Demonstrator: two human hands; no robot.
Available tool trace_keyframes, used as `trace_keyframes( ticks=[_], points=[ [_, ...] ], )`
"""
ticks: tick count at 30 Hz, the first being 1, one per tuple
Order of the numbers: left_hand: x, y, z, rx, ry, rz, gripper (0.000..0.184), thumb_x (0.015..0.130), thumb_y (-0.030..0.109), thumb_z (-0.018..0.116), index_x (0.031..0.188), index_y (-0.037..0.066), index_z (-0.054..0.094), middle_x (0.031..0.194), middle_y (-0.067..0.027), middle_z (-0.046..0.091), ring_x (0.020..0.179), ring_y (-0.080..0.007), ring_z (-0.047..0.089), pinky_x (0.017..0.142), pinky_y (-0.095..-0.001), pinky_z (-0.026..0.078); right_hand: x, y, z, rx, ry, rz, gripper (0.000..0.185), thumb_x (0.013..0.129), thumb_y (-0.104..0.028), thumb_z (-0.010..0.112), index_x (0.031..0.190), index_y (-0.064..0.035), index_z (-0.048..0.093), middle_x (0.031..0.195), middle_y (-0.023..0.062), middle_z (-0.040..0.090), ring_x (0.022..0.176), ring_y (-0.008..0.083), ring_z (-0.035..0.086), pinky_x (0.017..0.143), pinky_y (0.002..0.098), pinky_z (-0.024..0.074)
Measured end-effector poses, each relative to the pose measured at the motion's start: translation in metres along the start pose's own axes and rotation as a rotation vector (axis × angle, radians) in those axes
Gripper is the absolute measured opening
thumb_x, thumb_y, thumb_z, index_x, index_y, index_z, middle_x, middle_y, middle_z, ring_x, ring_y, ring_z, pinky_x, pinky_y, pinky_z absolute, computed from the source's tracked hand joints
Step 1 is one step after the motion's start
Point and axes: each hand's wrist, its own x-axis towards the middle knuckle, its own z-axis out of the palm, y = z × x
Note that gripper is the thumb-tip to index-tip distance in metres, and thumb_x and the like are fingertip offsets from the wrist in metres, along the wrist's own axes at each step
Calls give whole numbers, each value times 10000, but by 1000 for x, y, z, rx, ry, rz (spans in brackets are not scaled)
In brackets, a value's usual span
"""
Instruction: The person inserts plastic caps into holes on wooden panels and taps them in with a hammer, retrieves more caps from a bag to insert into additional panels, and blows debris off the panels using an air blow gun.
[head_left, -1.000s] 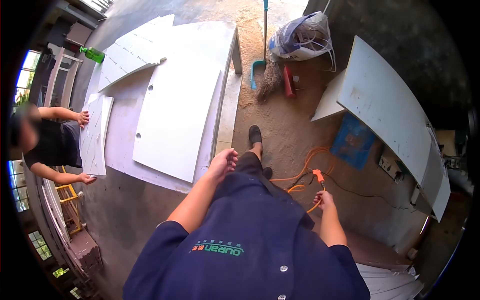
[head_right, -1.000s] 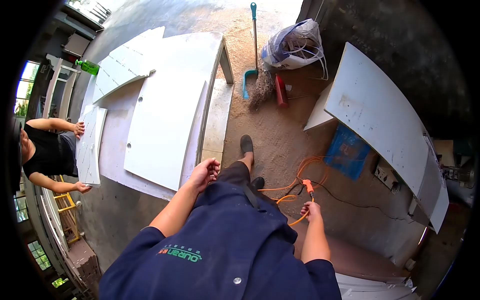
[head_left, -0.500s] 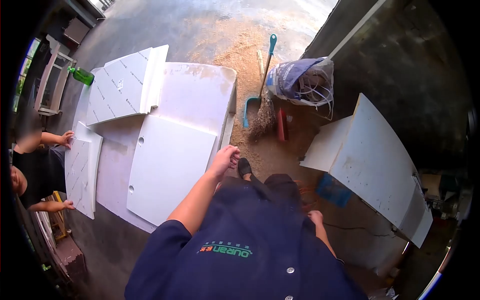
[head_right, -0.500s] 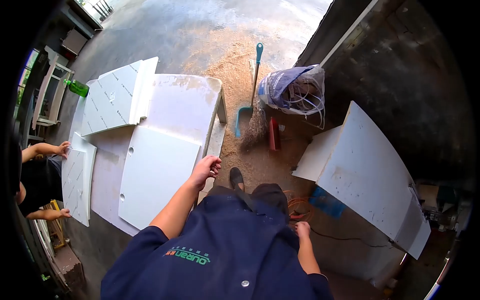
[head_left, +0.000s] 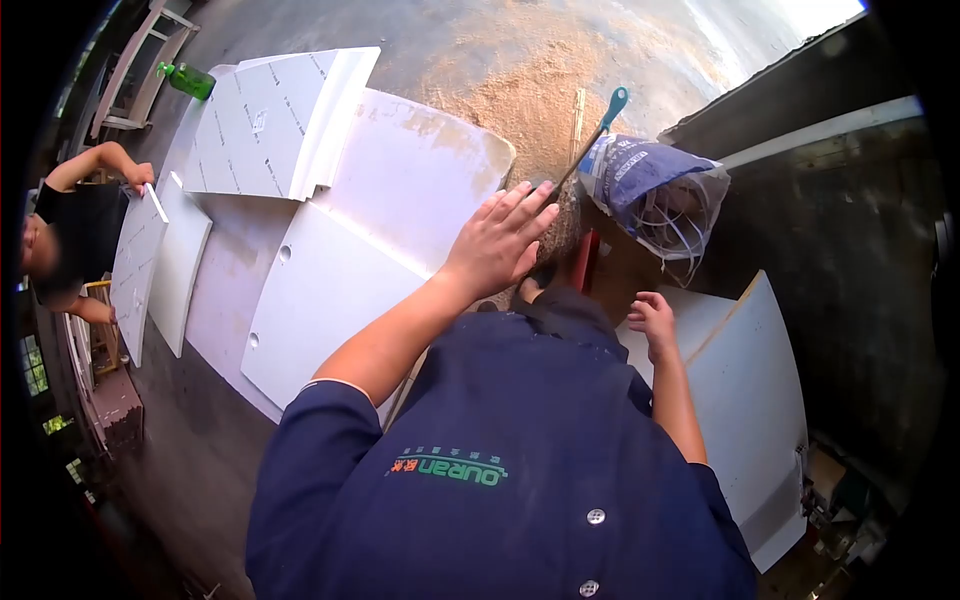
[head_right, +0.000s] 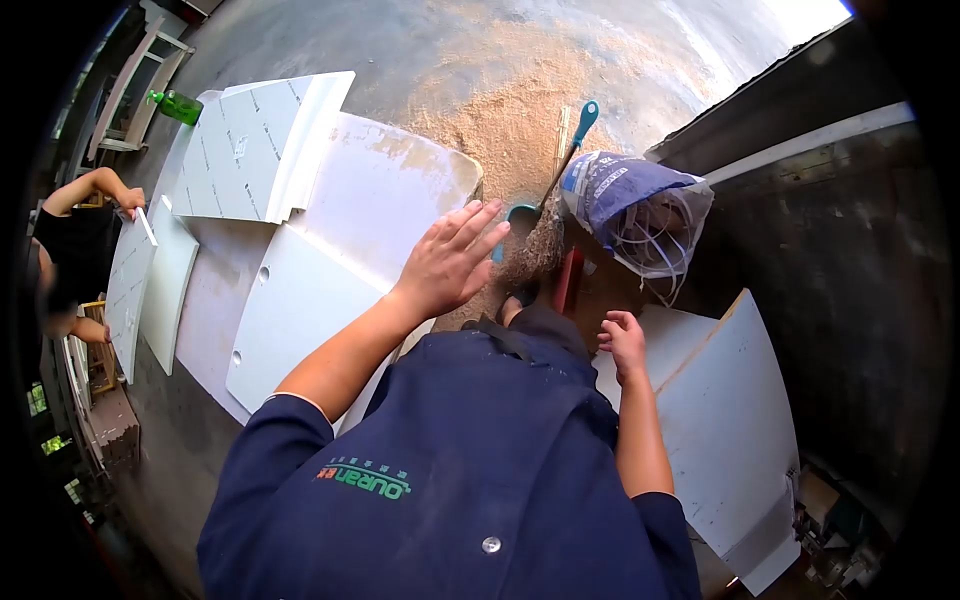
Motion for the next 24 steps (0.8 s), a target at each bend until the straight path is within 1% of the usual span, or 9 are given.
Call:
trace_keyframes(
  ticks=[7, 9, 11, 15, 17, 18, 21, 22, 24],
  points=[
    [77, -8, 22, 54, -18, -7, 593, 834, 195, 627, 1405, 154, 471, 1526, -70, 354, 1413, -262, 320, 1120, -415, 312, 65, -59, -27, 6, -55, -13, 255, 883, -131, 607, 1125, -52, 590, 934, 50, 632, 738, 127, 620, 637, 272, 526],
    [94, -7, 25, 64, -38, -15, 599, 835, 196, 628, 1410, 157, 467, 1528, -71, 350, 1419, -266, 310, 1128, -420, 303, 77, -76, -39, 29, -62, -71, 246, 896, -120, 594, 1133, -53, 588, 930, 39, 619, 722, 117, 610, 622, 255, 515],
    [113, -9, 32, 65, -46, -4, 600, 839, 205, 626, 1414, 157, 463, 1530, -74, 346, 1421, -268, 308, 1133, -420, 297, 82, -98, -50, 26, -32, -76, 249, 895, -106, 593, 1135, -37, 591, 950, 39, 629, 743, 111, 599, 640, 249, 504],
    [149, -7, 38, 73, -37, 12, 598, 845, 220, 620, 1417, 159, 460, 1535, -79, 338, 1428, -268, 296, 1140, -410, 287, 95, -109, -72, 124, -6, -96, 247, 897, -107, 590, 1131, -30, 589, 938, 43, 625, 735, 112, 601, 610, 239, 507],
    [167, -10, 43, 76, -13, 25, 616, 835, 233, 621, 1420, 154, 444, 1530, -83, 343, 1405, -276, 327, 1134, -416, 299, 99, -107, -81, 167, 13, -85, 247, 896, -108, 590, 1130, -29, 588, 931, 46, 624, 729, 114, 604, 598, 236, 513],
    [177, -12, 46, 78, -3, 38, 625, 831, 239, 622, 1421, 152, 437, 1527, -85, 345, 1393, -280, 343, 1130, -420, 304, 107, -96, -90, 131, 4, -92, 269, 927, -152, 559, 1177, -52, 564, 962, 58, 633, 739, 150, 636, 676, 282, 534],
    [210, -25, 69, -59, 4, -117, 630, 840, 257, 622, 1423, 139, 419, 1511, -107, 357, 1343, -306, 401, 1097, -445, 348, 108, -77, -103, 239, 44, -86, 256, 921, -149, 569, 1162, -62, 569, 924, 52, 637, 743, 145, 633, 641, 272, 534],
    [223, -33, 81, -39, 1, -174, 666, 855, 301, 626, 1442, 121, 370, 1496, -145, 364, 1303, -334, 440, 1064, -469, 383, 107, -72, -107, 271, 66, -74, 244, 919, -143, 567, 1151, -65, 571, 903, 51, 639, 740, 144, 630, 624, 272, 536],
    [253, -49, 104, -79, -105, -359, 699, 863, 343, 629, 1453, 110, 337, 1472, -171, 397, 1285, -347, 466, 1050, -475, 400, 107, -56, -113, 318, 99, -49, 235, 914, -138, 563, 1137, -64, 577, 902, 58, 643, 737, 153, 632, 626, 290, 543]
  ],
)
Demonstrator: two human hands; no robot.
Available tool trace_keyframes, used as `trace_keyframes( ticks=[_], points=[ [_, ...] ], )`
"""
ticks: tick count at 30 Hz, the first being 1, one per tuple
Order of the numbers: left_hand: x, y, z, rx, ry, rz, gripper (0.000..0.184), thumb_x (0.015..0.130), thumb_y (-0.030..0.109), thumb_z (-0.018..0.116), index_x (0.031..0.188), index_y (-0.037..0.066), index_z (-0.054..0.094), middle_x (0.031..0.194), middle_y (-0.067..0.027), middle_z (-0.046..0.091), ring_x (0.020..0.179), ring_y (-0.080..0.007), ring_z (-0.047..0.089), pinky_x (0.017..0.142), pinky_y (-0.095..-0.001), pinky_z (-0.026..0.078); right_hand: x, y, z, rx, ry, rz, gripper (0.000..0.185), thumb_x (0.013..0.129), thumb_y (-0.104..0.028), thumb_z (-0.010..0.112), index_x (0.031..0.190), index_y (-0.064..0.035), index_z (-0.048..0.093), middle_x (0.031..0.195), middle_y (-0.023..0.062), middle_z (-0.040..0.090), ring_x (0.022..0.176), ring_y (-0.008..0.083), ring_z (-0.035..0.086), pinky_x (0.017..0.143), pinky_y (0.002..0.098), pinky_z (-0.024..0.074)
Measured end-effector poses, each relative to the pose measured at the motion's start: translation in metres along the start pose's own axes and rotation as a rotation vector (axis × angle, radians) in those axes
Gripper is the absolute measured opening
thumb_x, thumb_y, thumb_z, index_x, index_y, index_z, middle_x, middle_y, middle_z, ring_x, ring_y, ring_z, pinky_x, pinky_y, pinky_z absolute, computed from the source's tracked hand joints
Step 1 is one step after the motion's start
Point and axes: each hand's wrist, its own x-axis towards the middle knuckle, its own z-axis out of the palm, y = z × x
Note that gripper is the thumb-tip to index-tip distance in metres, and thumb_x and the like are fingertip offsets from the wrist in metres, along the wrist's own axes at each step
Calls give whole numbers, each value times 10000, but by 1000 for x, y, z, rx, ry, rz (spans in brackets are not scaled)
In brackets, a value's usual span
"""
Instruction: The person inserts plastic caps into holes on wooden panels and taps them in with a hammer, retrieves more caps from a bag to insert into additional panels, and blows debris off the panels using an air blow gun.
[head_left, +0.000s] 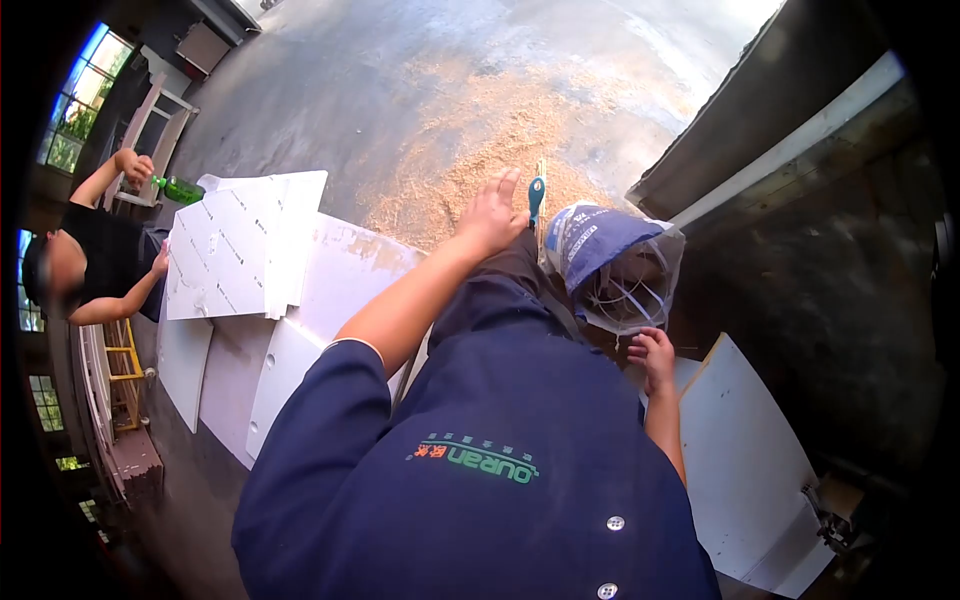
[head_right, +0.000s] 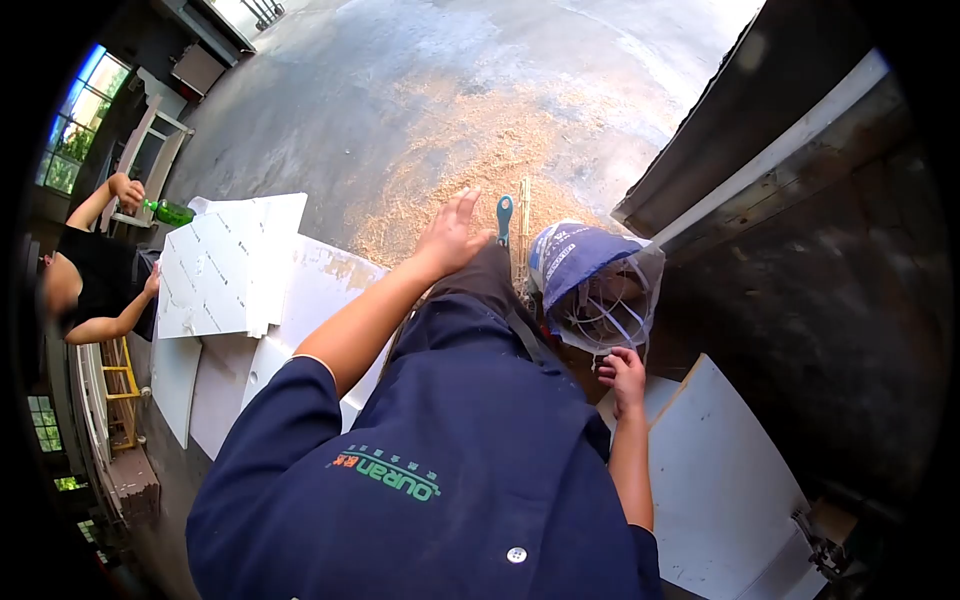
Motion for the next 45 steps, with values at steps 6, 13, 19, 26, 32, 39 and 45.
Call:
trace_keyframes(
  ticks=[6, 13, 19, 26, 32, 39, 45],
  points=[
    [76, -17, 64, -76, -340, -314, 759, 850, 419, 658, 1447, 85, 329, 1317, -250, 543, 1215, -382, 542, 1015, -444, 439, 2, 11, -7, 21, 40, 55, 230, 906, -141, 572, 1121, -61, 576, 908, 66, 652, 744, 173, 641, 642, 314, 553],
    [110, 14, 82, -82, -495, -177, 463, 880, 369, 649, 1249, 103, 559, 1165, -179, 655, 1094, -341, 624, 899, -453, 499, 16, -23, 13, 26, 64, -12, 267, 910, -131, 583, 1161, -43, 560, 928, 74, 647, 737, 166, 647, 616, 293, 564],
    [129, 59, 118, -148, -679, 192, 297, 861, 306, 670, 1062, 87, 667, 1031, -163, 691, 1009, -351, 653, 847, -457, 522, 60, -75, 85, -97, -43, -136, 447, 901, -85, 625, 1314, -66, 455, 992, 81, 577, 774, 154, 622, 610, 263, 530],
    [189, 34, 168, -513, -997, 215, 444, 802, 412, 667, 1019, 25, 649, 984, -203, 685, 926, -362, 654, 796, -430, 514, 147, -139, 201, -500, 280, -186, 394, 823, -226, 733, 1102, -14, 554, 1024, 211, 654, 915, 323, 653, 772, 407, 508],
    [317, -104, 150, -618, -853, 110, 378, 808, 271, 623, 1092, 22, 608, 1052, -225, 636, 1021, -374, 609, 859, -454, 487, 221, -151, 226, -685, 385, -141, 465, 805, -146, 719, 1182, 60, 544, 1073, 211, 652, 985, 322, 630, 905, 396, 476],
    [267, -388, 59, -297, -1257, -634, 475, 847, 361, 566, 1191, 45, 654, 1106, -187, 681, 968, -347, 676, 790, -484, 539, 416, -275, 335, -708, 165, -224, 459, 822, -156, 692, 1197, 56, 532, 1047, 204, 645, 931, 319, 637, 842, 414, 494],
    [205, -404, -57, -914, -1068, -1346, 345, 921, 361, 549, 1204, 187, 641, 1072, -54, 691, 882, -214, 667, 769, -444, 545, 506, -376, 437, -654, -108, -247, 455, 837, -164, 669, 1209, 52, 522, 1025, 197, 638, 884, 316, 642, 788, 430, 510]
  ],
)
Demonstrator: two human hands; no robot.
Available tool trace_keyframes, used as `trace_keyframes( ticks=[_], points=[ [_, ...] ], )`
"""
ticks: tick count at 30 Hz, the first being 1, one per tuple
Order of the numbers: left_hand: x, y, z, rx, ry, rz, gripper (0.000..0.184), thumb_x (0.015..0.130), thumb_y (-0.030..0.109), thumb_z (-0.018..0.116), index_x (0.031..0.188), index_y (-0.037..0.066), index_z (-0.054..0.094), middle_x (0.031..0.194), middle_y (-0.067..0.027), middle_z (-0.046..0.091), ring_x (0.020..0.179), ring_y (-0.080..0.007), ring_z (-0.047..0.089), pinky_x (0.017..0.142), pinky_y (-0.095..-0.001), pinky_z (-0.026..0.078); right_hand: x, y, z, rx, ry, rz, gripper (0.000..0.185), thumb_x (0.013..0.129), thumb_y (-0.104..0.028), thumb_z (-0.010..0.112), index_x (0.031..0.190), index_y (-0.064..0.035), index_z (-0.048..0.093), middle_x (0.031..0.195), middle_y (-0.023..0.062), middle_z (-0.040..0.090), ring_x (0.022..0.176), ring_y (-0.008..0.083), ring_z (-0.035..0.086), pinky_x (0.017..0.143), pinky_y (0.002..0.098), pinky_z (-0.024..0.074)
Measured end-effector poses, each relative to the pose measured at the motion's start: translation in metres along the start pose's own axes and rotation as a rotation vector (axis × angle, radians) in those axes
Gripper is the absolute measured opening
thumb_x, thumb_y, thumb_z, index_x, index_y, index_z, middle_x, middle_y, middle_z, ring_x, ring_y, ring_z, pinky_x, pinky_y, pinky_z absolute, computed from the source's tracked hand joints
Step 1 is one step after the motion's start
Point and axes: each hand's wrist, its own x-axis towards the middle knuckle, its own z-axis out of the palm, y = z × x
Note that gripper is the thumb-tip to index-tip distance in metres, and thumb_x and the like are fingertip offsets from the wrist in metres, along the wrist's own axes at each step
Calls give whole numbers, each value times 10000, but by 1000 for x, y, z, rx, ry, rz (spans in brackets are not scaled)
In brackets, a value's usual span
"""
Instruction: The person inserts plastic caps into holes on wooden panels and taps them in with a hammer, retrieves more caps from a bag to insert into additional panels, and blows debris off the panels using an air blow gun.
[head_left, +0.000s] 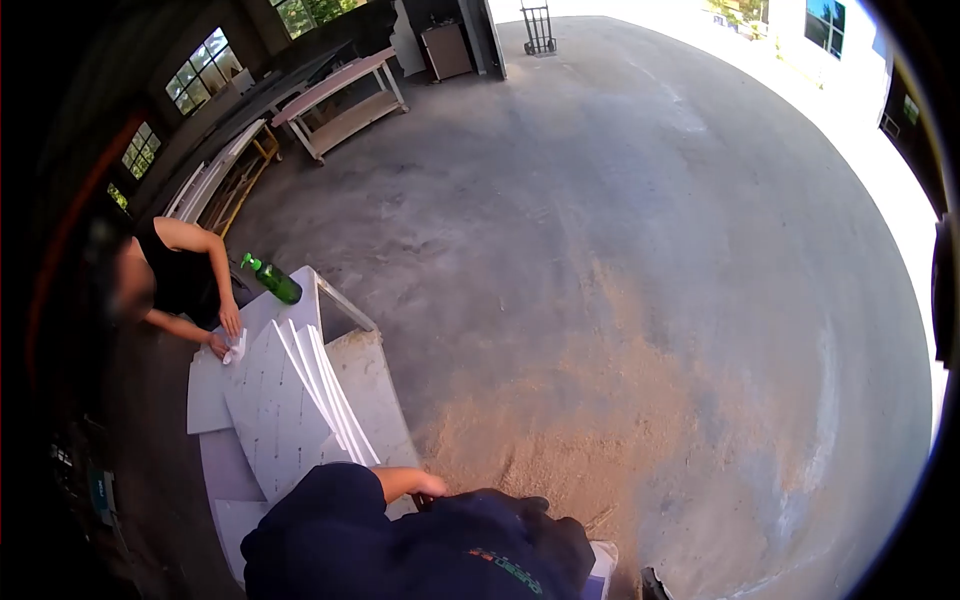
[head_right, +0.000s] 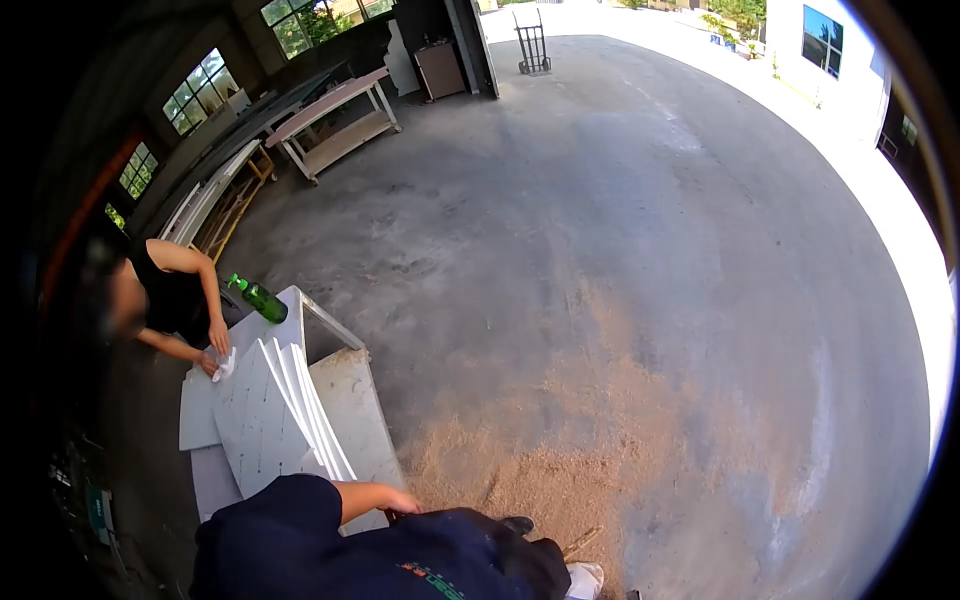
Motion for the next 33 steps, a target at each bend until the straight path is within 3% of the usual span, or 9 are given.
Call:
trace_keyframes(
  ticks=[4, 7, 11, 18, 22, 25, 28, 31, 33],
  points=[
    [11, -8, -12, -254, -170, 49, 396, 959, 424, 513, 1258, 184, 612, 1121, -33, 691, 936, -195, 665, 817, -409, 539, 44, -35, 13, 0, -170, 29, 452, 847, -170, 654, 1217, 50, 516, 1011, 193, 634, 853, 314, 646, 752, 440, 521],
    [68, -19, -30, -337, -352, 100, 404, 981, 413, 467, 1254, 154, 613, 1156, -18, 688, 996, -186, 654, 857, -404, 522, 71, -34, 18, -51, -280, 119, 450, 854, -174, 642, 1223, 48, 510, 1000, 189, 631, 830, 313, 649, 725, 448, 529],
    [81, 9, -44, -478, -330, 40, 414, 987, 412, 446, 1242, 134, 617, 1218, -21, 665, 1074, -203, 626, 952, -436, 469, 111, -14, 20, -129, -395, 308, 448, 864, -180, 627, 1231, 46, 504, 985, 185, 627, 799, 312, 652, 689, 458, 539],
    [100, 92, -104, -740, -116, 216, 373, 1006, 301, 455, 1319, 126, 559, 1255, -17, 634, 1101, -206, 594, 964, -381, 467, 234, -30, 19, -192, -494, 502, 444, 882, -189, 600, 1245, 42, 492, 960, 177, 620, 745, 309, 659, 627, 476, 558],
    [45, 175, -139, -854, 456, 509, 433, 975, 329, 515, 1369, 150, 512, 1349, -72, 568, 1124, -231, 590, 919, -412, 485, 382, -103, 42, -223, -589, 374, 442, 891, -195, 585, 1253, 40, 485, 945, 173, 616, 714, 307, 662, 591, 487, 568],
    [107, 181, -189, -717, 952, 826, 421, 957, 311, 536, 1340, 138, 522, 1374, -122, 520, 1152, -283, 559, 919, -422, 477, 434, -290, 115, -188, -466, 115, 312, 899, -190, 586, 1171, -42, 544, 930, 139, 630, 690, 259, 640, 583, 404, 540],
    [120, 224, -244, -829, 1197, 411, 326, 930, 259, 544, 1216, 112, 597, 1281, -146, 543, 1126, -355, 546, 956, -432, 455, 490, -416, 202, -163, -501, -47, 250, 888, -183, 621, 1101, -55, 593, 840, 86, 641, 619, 172, 615, 514, 304, 484],
    [47, 264, -329, -27, 1361, 631, 272, 893, 248, 560, 1129, 132, 627, 1225, -144, 537, 1112, -406, 522, 967, -454, 436, 522, -497, 291, -271, -562, -117, 237, 893, -188, 610, 1084, -48, 588, 876, 107, 639, 693, 205, 638, 566, 339, 504],
    [17, 292, -398, -142, 1352, 649, 253, 882, 257, 566, 1101, 146, 627, 1209, -152, 543, 1093, -398, 528, 945, -457, 445, 528, -530, 337, -352, -594, -75, 263, 893, -175, 616, 1118, -42, 585, 904, 122, 651, 712, 216, 651, 575, 343, 518]
  ],
)
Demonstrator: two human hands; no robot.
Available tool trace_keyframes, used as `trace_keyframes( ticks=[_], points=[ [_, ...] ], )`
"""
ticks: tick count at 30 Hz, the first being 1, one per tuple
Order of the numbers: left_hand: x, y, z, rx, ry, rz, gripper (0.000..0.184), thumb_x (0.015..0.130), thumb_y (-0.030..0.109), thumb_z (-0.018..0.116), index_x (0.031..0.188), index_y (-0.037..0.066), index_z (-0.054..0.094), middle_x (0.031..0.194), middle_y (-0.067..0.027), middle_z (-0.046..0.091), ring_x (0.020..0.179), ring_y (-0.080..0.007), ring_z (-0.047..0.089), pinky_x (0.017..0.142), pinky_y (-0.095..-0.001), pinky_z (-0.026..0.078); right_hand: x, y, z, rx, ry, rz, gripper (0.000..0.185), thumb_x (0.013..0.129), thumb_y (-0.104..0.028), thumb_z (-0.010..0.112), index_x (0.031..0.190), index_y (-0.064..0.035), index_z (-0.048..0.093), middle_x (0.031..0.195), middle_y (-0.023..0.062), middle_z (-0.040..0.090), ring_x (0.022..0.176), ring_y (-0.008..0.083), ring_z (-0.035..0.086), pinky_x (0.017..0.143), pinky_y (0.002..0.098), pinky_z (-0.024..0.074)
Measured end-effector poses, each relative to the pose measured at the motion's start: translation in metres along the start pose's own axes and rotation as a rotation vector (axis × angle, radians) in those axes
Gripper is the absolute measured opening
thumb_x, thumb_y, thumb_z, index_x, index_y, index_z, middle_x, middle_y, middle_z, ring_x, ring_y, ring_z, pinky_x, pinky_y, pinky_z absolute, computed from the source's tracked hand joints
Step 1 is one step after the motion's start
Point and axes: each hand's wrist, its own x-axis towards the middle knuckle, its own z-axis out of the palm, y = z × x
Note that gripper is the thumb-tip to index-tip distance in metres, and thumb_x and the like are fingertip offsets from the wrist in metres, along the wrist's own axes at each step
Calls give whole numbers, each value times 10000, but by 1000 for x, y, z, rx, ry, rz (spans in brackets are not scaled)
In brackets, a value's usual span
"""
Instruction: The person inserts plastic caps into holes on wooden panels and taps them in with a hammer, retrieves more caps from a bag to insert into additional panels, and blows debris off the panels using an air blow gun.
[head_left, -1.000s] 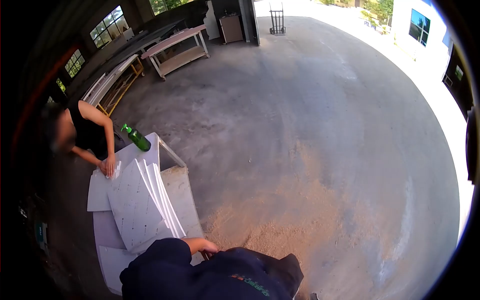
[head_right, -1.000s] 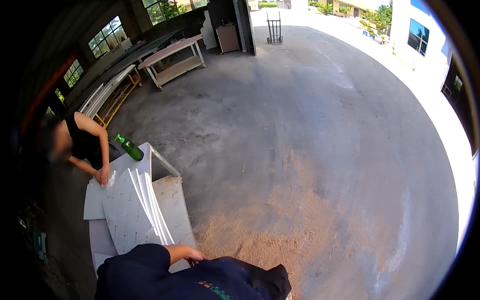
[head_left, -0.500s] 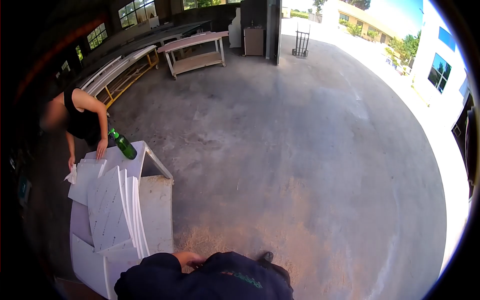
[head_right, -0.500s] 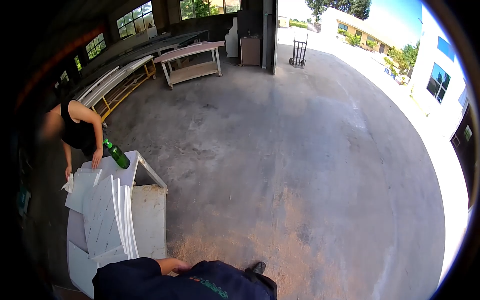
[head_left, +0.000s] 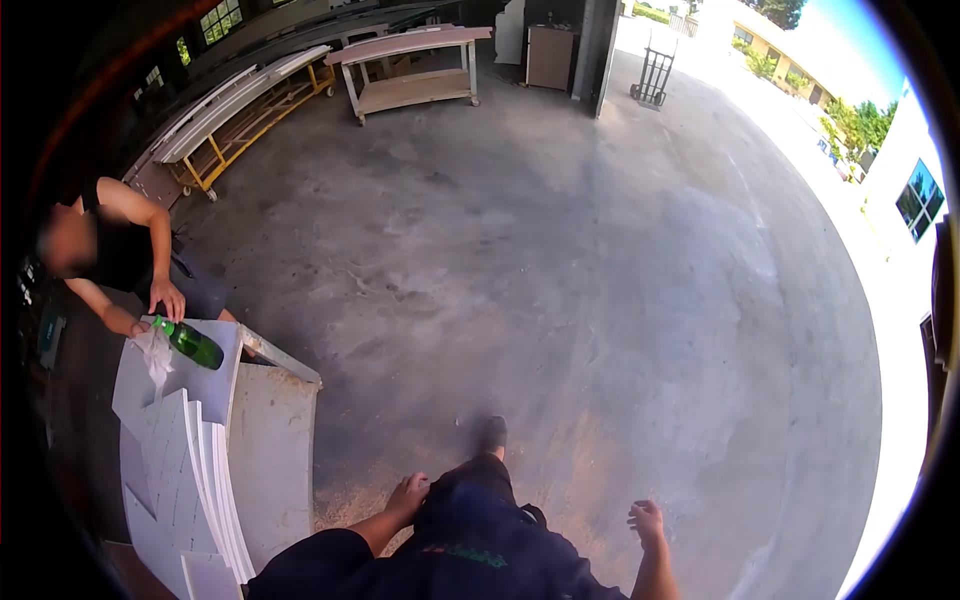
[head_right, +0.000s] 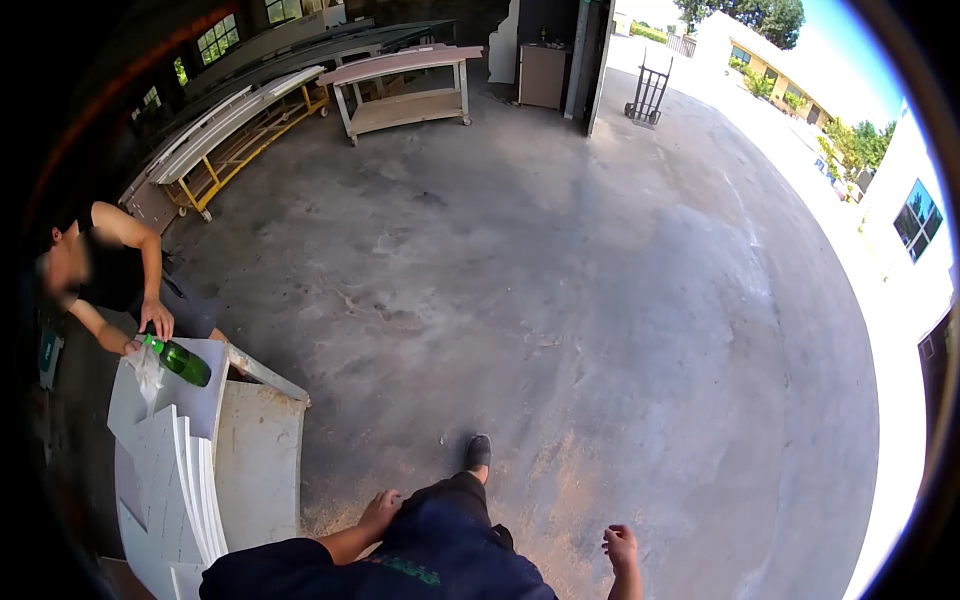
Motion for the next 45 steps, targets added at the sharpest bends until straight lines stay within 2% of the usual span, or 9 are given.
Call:
trace_keyframes(
  ticks=[7, 9, 15, 19, 23, 31, 37, 41, 45],
  points=[
    [218, 28, -90, -99, 26, -186, 255, 871, 309, 593, 1034, 114, 616, 1124, -137, 595, 1049, -356, 556, 858, -450, 477, 96, -64, 45, 54, -72, 254, 236, 871, -139, 654, 1071, -28, 594, 781, 144, 655, 578, 264, 640, 478, 393, 518],
    [264, -30, -43, -150, 57, -260, 286, 877, 342, 605, 1034, 103, 614, 1076, -113, 624, 1028, -351, 571, 829, -453, 488, 171, -21, 35, 122, -10, 305, 393, 832, -154, 742, 1113, 98, 634, 953, 179, 703, 831, 249, 680, 738, 361, 564],
    [407, -28, -64, -147, 70, -463, 270, 842, 323, 670, 1028, 129, 642, 1047, -98, 632, 1036, -319, 566, 854, -437, 486, 306, -169, 50, 244, -76, 434, 227, 871, -122, 599, 1073, -19, 578, 851, 171, 647, 671, 295, 649, 530, 421, 529],
    [521, -19, -124, 48, 27, -383, 198, 794, 270, 727, 930, 126, 729, 1092, -110, 604, 1075, -321, 542, 889, -422, 481, 453, -323, 63, 219, -127, 434, 243, 861, -126, 613, 1071, -11, 574, 840, 191, 644, 655, 316, 647, 550, 466, 564],
    [643, 59, -229, 93, 181, -406, 138, 739, 184, 763, 848, 100, 766, 1153, -137, 565, 1097, -342, 524, 910, -412, 474, 615, -557, 86, -16, -152, 163, 134, 842, -104, 605, 947, -32, 645, 666, 87, 617, 502, 208, 586, 437, 343, 488],
    [925, 118, -369, 156, 299, -152, 159, 718, 61, 723, 874, 87, 713, 1116, -132, 546, 1027, -329, 534, 885, -404, 468, 750, -1087, 172, 89, -299, -461, 235, 895, -112, 548, 1083, -3, 636, 867, 63, 648, 763, 144, 607, 698, 287, 499],
    [1148, 48, -375, 62, 364, -329, 135, 754, 49, 679, 887, 64, 666, 1052, -129, 553, 982, -340, 552, 856, -418, 476, 865, -1215, 253, 31, -460, -339, 226, 914, -141, 603, 1093, -7, 635, 869, 45, 652, 737, 132, 613, 672, 283, 499],
    [1287, 36, -476, 110, 498, -339, 122, 777, 73, 672, 894, 61, 639, 1025, -140, 544, 967, -350, 542, 838, -430, 468, 929, -1276, 238, 91, -417, -133, 247, 926, -139, 581, 1129, -10, 640, 889, 93, 670, 732, 172, 638, 657, 305, 531],
    [1439, 37, -589, 120, 266, -200, 105, 786, 92, 684, 883, 58, 665, 1042, -117, 574, 1010, -331, 550, 855, -419, 477, 1016, -1336, 223, 160, -221, -79, 265, 887, -122, 560, 1108, 5, 631, 870, 124, 679, 704, 208, 649, 635, 319, 534]
  ],
)
